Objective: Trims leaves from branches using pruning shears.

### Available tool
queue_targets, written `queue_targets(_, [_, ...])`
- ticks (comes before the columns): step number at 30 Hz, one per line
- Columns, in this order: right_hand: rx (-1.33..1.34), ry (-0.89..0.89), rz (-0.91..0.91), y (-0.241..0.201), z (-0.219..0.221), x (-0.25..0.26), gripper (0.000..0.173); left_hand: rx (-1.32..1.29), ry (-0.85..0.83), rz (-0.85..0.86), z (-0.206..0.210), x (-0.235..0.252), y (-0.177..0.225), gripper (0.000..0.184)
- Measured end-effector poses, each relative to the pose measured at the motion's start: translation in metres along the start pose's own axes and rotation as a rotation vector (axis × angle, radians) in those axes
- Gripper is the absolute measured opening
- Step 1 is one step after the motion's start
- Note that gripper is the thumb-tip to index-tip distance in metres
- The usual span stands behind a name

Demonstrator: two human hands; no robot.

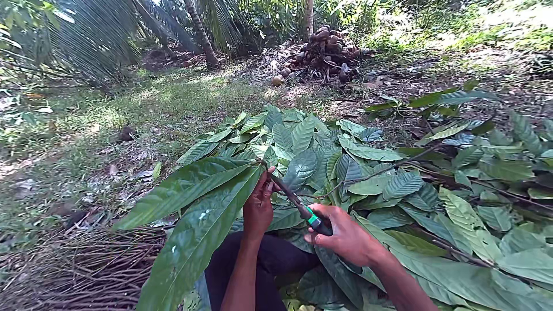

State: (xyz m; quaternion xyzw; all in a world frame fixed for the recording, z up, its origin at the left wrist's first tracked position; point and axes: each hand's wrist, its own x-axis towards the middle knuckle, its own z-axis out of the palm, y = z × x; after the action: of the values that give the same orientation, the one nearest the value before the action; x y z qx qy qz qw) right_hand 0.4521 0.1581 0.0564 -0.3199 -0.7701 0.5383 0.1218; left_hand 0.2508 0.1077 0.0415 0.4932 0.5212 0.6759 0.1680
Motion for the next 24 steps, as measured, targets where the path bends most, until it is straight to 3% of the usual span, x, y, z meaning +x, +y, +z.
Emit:
queue_targets(10, [0.107,-0.066,-0.02,-0.001,-0.004,-0.013,0.041,0.1,-0.126,0.118,-0.004,-0.006,-0.018,0.033])
queue_targets(16, [0.351,-0.174,-0.074,0.003,-0.005,-0.017,0.029,0.096,-0.133,0.137,-0.005,-0.011,-0.023,0.032])
queue_targets(24, [0.352,-0.184,-0.107,0.007,-0.001,-0.02,0.028,0.106,-0.169,0.168,-0.001,-0.01,-0.023,0.029])
